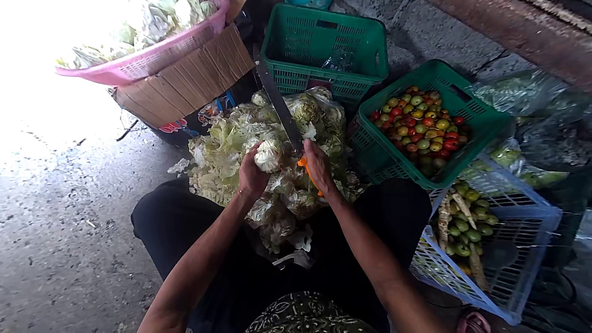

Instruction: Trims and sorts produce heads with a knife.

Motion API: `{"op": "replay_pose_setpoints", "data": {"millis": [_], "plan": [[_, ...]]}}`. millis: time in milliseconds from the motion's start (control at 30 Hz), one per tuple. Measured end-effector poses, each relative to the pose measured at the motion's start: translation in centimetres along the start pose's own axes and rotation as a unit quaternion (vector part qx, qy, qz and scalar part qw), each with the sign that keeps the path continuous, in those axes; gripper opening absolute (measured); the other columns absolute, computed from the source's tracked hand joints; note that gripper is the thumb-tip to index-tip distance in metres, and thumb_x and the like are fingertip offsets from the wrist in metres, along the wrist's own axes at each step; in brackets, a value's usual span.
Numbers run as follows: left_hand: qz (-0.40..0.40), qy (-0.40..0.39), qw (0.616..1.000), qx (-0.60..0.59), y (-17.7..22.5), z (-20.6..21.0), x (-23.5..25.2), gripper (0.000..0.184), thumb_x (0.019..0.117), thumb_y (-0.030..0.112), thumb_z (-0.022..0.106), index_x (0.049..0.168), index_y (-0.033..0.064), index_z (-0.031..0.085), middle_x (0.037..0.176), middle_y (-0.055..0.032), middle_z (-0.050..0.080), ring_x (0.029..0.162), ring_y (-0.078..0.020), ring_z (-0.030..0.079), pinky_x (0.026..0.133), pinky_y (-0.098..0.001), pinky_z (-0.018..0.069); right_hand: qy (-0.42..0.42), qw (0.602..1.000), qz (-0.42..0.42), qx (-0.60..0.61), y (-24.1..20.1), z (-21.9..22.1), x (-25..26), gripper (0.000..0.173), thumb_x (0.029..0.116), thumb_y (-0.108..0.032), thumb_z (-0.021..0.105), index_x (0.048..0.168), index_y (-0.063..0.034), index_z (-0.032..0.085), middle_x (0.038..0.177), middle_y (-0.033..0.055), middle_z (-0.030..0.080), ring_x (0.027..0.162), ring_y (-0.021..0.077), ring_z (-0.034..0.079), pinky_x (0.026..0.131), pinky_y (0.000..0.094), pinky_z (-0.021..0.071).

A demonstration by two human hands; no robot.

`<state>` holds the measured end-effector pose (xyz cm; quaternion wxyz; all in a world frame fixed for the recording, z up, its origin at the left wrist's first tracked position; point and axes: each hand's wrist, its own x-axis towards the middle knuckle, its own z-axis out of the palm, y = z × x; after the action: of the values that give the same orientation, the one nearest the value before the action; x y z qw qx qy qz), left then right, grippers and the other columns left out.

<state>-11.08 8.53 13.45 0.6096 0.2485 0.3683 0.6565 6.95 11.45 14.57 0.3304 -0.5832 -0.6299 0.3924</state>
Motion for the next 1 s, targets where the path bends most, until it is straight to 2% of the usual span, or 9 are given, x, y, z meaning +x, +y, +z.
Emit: {"op": "replay_pose_setpoints", "data": {"millis": [67, 133, 200, 267, 333, 500, 633, 800, 1000], "plan": [[-0.014, 0.012, 1.000, -0.006, 0.1, 0.3, -0.1, 0.045, 0.1077, 0.028, 0.020, 0.129, 0.0126, 0.056, 0.112, -0.0053, 0.069, 0.103, -0.0170, 0.067, 0.090, -0.0401, 0.0558, 0.013, 0.997, -0.038, -0.059, -0.2, 0.4, -0.1, 0.057, 0.1006, -0.059, 0.052, 0.116, -0.0054, 0.060, 0.078, 0.0163, 0.063, 0.067, 0.0342, 0.064, 0.059, 0.0557, 0.0526], [-0.036, 0.027, 0.999, -0.009, -0.1, 0.6, -0.1, 0.047, 0.1104, 0.036, 0.019, 0.130, 0.0123, 0.054, 0.113, -0.0052, 0.068, 0.103, -0.0166, 0.066, 0.091, -0.0393, 0.0552, 0.021, 0.994, -0.048, -0.093, -1.0, 1.0, -0.6, 0.072, 0.0872, -0.061, 0.072, 0.124, -0.0009, 0.058, 0.081, 0.0183, 0.066, 0.072, 0.0356, 0.067, 0.064, 0.0562, 0.0543], [-0.056, 0.041, 0.998, -0.006, -0.3, 0.9, -0.4, 0.047, 0.1117, 0.041, 0.021, 0.132, 0.0130, 0.053, 0.112, -0.0043, 0.068, 0.102, -0.0150, 0.067, 0.089, -0.0365, 0.0561, 0.032, 0.990, -0.048, -0.125, -1.6, 1.6, -1.0, 0.082, 0.0797, -0.064, 0.077, 0.127, -0.0006, 0.056, 0.078, 0.0178, 0.067, 0.071, 0.0358, 0.067, 0.063, 0.0552, 0.0539], [-0.050, 0.045, 0.998, 0.014, -0.5, 1.2, -0.7, 0.041, 0.1113, 0.036, 0.025, 0.129, 0.0142, 0.054, 0.108, -0.0025, 0.068, 0.098, -0.0132, 0.067, 0.087, -0.0349, 0.0565, 0.037, 0.986, -0.043, -0.159, -1.9, 1.9, -1.1, 0.087, 0.0780, -0.068, 0.076, 0.129, -0.0004, 0.055, 0.078, 0.0174, 0.067, 0.072, 0.0365, 0.068, 0.063, 0.0560, 0.0534], [-0.029, 0.028, 0.998, 0.045, -0.7, 1.0, -0.8, 0.040, 0.1104, 0.034, 0.025, 0.132, 0.0142, 0.052, 0.111, -0.0028, 0.067, 0.101, -0.0132, 0.066, 0.089, -0.0357, 0.0556, 0.048, 0.981, -0.050, -0.179, -1.9, 2.2, -1.3, 0.089, 0.0792, -0.071, 0.072, 0.128, 0.0009, 0.055, 0.079, 0.0176, 0.068, 0.072, 0.0364, 0.068, 0.062, 0.0556, 0.0535], [0.019, 0.005, 0.992, 0.125, -0.8, 0.4, -0.8, 0.038, 0.1078, 0.033, 0.024, 0.135, 0.0149, 0.044, 0.114, -0.0005, 0.063, 0.103, -0.0103, 0.063, 0.091, -0.0345, 0.0535, 0.096, 0.969, -0.102, -0.205, -1.1, 3.2, -1.6, 0.086, 0.0833, -0.076, 0.062, 0.117, 0.0030, 0.059, 0.073, 0.0157, 0.066, 0.063, 0.0342, 0.067, 0.054, 0.0512, 0.0525], [0.023, -0.001, 0.989, 0.147, -0.8, 0.4, -0.8, 0.038, 0.1078, 0.033, 0.026, 0.137, 0.0144, 0.042, 0.115, 0.0000, 0.062, 0.103, -0.0088, 0.062, 0.091, -0.0334, 0.0533, 0.070, 0.977, -0.080, -0.186, -0.9, 3.5, -1.7, 0.082, 0.0856, -0.073, 0.062, 0.118, 0.0022, 0.059, 0.074, 0.0161, 0.066, 0.066, 0.0353, 0.067, 0.056, 0.0527, 0.0524], [0.040, -0.003, 0.988, 0.152, -0.9, 0.2, -0.7, 0.039, 0.1070, 0.033, 0.027, 0.138, 0.0135, 0.042, 0.116, -0.0002, 0.062, 0.104, -0.0085, 0.062, 0.092, -0.0334, 0.0527, 0.066, 0.981, -0.082, -0.166, -0.8, 3.9, -1.8, 0.077, 0.0892, -0.072, 0.058, 0.112, 0.0013, 0.061, 0.070, 0.0144, 0.064, 0.063, 0.0328, 0.066, 0.054, 0.0508, 0.0508], [0.043, 0.004, 0.988, 0.146, -1.0, 0.1, -0.6, 0.037, 0.1066, 0.031, 0.029, 0.136, 0.0135, 0.043, 0.118, -0.0004, 0.060, 0.106, -0.0090, 0.061, 0.093, -0.0333, 0.0519, -0.006, 0.993, -0.035, -0.114, -1.2, 3.4, -1.6, 0.071, 0.0927, -0.066, 0.060, 0.119, -0.0006, 0.061, 0.078, 0.0167, 0.066, 0.072, 0.0350, 0.066, 0.064, 0.0556, 0.0521]]}}
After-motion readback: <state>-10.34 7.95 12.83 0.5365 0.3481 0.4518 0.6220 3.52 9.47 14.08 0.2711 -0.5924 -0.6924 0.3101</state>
